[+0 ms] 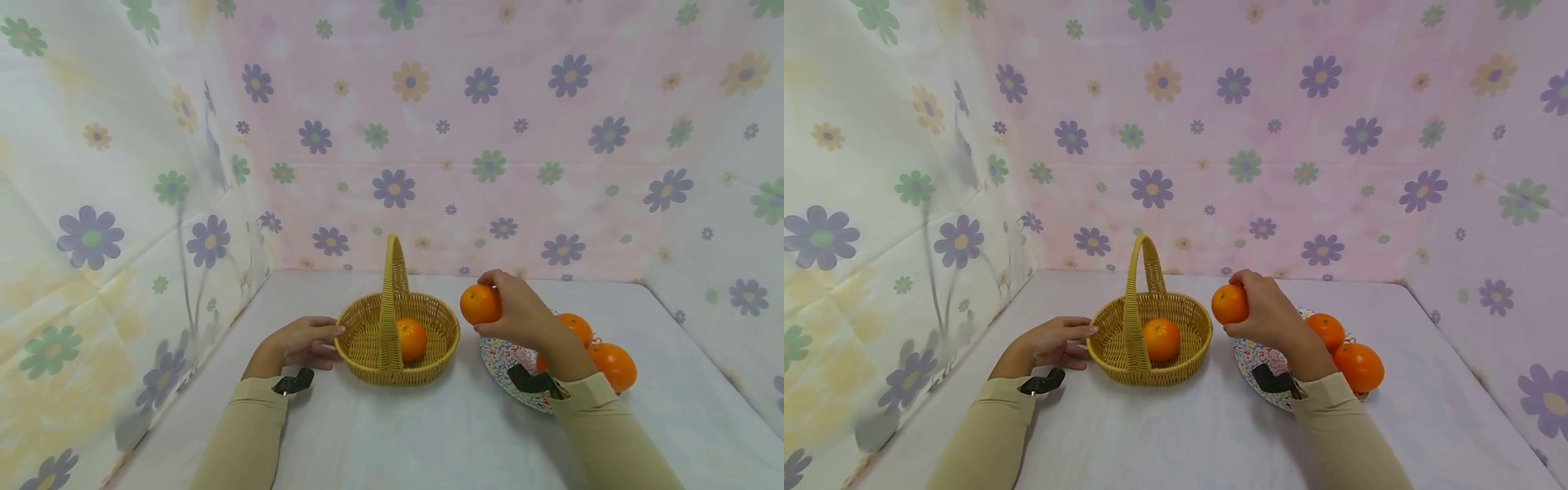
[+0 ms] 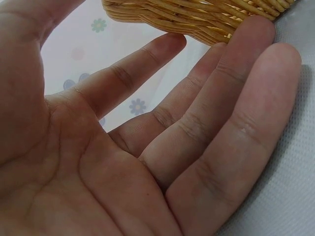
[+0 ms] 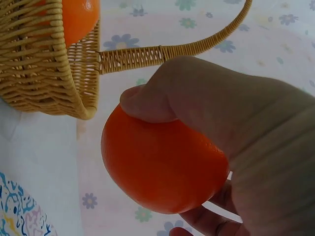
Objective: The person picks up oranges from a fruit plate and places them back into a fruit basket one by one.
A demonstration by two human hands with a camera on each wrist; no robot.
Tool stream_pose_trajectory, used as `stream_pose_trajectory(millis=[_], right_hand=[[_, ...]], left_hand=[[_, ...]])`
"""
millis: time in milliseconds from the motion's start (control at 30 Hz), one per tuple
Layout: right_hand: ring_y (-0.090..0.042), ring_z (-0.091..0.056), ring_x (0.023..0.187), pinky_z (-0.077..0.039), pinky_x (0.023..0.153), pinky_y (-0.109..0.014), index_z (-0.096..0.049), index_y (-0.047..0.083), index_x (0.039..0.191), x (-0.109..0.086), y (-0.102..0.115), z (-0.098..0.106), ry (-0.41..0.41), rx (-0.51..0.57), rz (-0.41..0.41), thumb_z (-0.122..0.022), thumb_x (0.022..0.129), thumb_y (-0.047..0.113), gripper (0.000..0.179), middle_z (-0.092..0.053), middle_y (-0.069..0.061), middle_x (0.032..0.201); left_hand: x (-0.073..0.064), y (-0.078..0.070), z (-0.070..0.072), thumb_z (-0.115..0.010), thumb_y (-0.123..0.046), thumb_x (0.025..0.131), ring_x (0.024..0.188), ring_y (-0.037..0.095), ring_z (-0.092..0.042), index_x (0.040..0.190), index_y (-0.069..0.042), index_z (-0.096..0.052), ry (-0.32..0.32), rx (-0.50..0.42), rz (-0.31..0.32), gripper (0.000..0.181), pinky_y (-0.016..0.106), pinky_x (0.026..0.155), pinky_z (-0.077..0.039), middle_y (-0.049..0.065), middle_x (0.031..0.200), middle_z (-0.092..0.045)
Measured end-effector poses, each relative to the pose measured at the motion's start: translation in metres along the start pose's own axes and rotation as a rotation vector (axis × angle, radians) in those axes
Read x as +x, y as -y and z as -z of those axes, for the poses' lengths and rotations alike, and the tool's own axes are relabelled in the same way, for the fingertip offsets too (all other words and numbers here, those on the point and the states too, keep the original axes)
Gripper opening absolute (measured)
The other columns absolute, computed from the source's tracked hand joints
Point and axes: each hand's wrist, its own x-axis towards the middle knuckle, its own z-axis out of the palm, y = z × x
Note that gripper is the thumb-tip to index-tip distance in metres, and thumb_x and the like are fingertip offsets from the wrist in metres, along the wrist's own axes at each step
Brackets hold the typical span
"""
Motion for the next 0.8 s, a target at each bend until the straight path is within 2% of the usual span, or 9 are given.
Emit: stream_pose_trajectory(millis=[200, 433, 633, 800], right_hand=[[-0.026, -0.061, 0.107, -0.057, 0.095, -0.051, -0.051, 0.011, 0.135, 0.001, 0.006, -0.008, -0.008, 0.002, 0.049, -0.094, 0.073, 0.024, 0.077, -0.063, -0.009, 0.126], [-0.025, -0.063, 0.109, -0.057, 0.098, -0.050, -0.052, 0.009, 0.133, 0.002, 0.011, -0.020, -0.055, 0.003, 0.164, -0.095, 0.071, 0.021, 0.077, -0.064, -0.007, 0.126], [-0.020, -0.062, 0.110, -0.057, 0.100, -0.046, -0.052, 0.014, 0.131, 0.005, 0.011, -0.032, -0.048, -0.012, 0.180, -0.095, 0.072, 0.027, 0.075, -0.063, -0.001, 0.124], [-0.022, -0.064, 0.114, -0.057, 0.101, -0.046, -0.052, 0.014, 0.131, 0.005, 0.013, -0.037, -0.025, 0.015, 0.188, -0.095, 0.073, 0.029, 0.073, -0.063, -0.002, 0.126]], left_hand=[[0.001, 0.001, 0.000, -0.075, -0.044, 0.095, 0.105, 0.031, -0.075, 0.154, -0.006, -0.043, 0.003, -0.001, 0.000, 0.077, 0.044, 0.084, -0.064, 0.013, 0.123, -0.073], [0.001, 0.002, 0.001, -0.076, -0.044, 0.094, 0.104, 0.031, -0.075, 0.154, -0.006, -0.042, -0.003, -0.012, 0.003, 0.079, 0.044, 0.084, -0.064, 0.013, 0.124, -0.072], [0.000, 0.001, 0.000, -0.076, -0.043, 0.094, 0.104, 0.031, -0.076, 0.155, -0.006, -0.040, -0.011, -0.009, 0.000, 0.081, 0.044, 0.083, -0.064, 0.013, 0.124, -0.072], [0.001, 0.001, 0.000, -0.076, -0.044, 0.093, 0.103, 0.031, -0.076, 0.155, -0.006, -0.041, -0.015, -0.005, 0.001, 0.081, 0.044, 0.083, -0.064, 0.013, 0.124, -0.072]])
